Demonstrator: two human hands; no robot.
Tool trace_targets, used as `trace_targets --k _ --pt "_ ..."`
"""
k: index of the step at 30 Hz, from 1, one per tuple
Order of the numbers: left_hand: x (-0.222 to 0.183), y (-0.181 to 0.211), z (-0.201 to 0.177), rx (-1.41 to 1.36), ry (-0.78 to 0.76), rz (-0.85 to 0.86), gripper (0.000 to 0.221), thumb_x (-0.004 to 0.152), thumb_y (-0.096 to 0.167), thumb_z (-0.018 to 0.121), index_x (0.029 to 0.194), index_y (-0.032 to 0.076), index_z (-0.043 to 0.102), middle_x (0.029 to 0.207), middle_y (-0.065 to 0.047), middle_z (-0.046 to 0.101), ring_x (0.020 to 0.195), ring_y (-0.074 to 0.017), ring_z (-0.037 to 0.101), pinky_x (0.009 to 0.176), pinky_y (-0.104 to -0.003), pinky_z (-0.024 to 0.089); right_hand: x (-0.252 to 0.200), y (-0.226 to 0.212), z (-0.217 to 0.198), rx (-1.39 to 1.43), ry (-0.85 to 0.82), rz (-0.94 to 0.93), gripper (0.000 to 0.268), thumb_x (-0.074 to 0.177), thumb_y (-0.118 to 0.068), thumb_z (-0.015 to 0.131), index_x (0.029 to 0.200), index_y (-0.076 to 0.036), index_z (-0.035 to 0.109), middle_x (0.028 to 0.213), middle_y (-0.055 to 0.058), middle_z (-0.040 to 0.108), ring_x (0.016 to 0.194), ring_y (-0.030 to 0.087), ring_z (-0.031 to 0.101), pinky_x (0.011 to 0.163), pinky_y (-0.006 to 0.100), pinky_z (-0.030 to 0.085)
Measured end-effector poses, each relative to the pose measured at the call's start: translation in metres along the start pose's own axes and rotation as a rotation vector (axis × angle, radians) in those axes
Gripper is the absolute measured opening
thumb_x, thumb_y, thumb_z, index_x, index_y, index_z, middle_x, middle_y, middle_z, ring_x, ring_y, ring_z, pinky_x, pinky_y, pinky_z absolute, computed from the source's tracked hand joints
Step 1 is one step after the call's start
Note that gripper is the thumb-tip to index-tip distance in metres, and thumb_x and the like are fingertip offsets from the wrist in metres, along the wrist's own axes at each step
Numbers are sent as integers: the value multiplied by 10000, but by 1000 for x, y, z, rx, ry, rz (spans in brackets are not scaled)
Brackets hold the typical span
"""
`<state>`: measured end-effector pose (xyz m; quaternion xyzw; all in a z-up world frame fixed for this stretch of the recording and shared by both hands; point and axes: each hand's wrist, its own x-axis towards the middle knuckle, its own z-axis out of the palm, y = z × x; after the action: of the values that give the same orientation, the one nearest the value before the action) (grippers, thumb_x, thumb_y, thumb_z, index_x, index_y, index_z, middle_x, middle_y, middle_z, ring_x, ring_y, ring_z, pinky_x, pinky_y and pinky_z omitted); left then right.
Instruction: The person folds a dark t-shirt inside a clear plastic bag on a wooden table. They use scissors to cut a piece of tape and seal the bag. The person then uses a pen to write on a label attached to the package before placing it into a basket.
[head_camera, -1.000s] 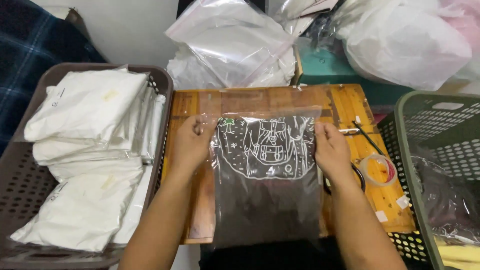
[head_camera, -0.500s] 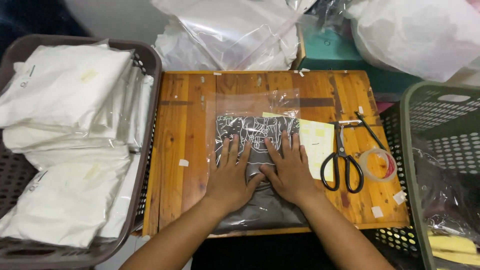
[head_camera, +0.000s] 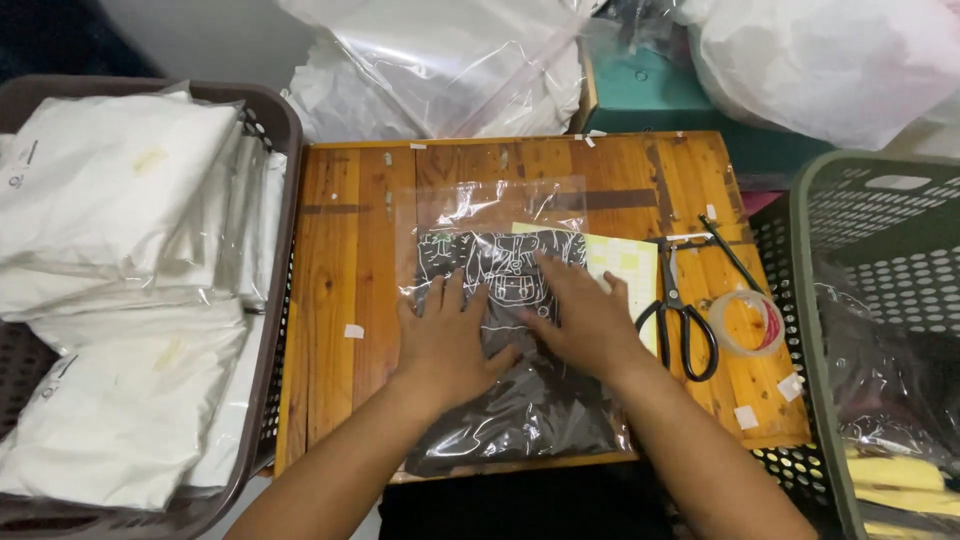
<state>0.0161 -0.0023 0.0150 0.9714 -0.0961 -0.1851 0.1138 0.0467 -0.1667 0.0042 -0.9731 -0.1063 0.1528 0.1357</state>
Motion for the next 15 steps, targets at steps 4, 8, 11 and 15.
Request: trace_targets --k 4,8,11,15 --pt "19 -2 -14 4 157 120 594 833 444 359 1317 105 300 1407 -142 188 1306 -323 118 943 -611 142 52 53 6 186 513 41 436 767 -352 617 1136 -130 554 933 117 615 878 289 584 775 420 434" --pt "37 -15 -3 53 133 136 592 844 479 316 1335 151 264 1417 -84 196 1307 -271 152 952 -636 90 97 88 13 331 415 254 431 709 -484 631 1088 -289 568 901 -43 622 898 164 590 767 339 458" --pt "43 -26 -13 -142 300 127 457 821 425 439 1192 161 483 1301 -74 408 1229 -250 343 890 -581 262 96 80 0 498 318 271 428 659 -389 699 1030 -188 622 815 -4 643 778 190 627 671 312 469" --pt "98 -92 10 -372 471 -320 379 777 306 510 1104 116 535 1007 -91 529 1003 -303 510 767 -465 409 101 82 -1 777 328 206 311 638 -136 715 920 -41 624 656 47 588 424 122 552 394 220 416"
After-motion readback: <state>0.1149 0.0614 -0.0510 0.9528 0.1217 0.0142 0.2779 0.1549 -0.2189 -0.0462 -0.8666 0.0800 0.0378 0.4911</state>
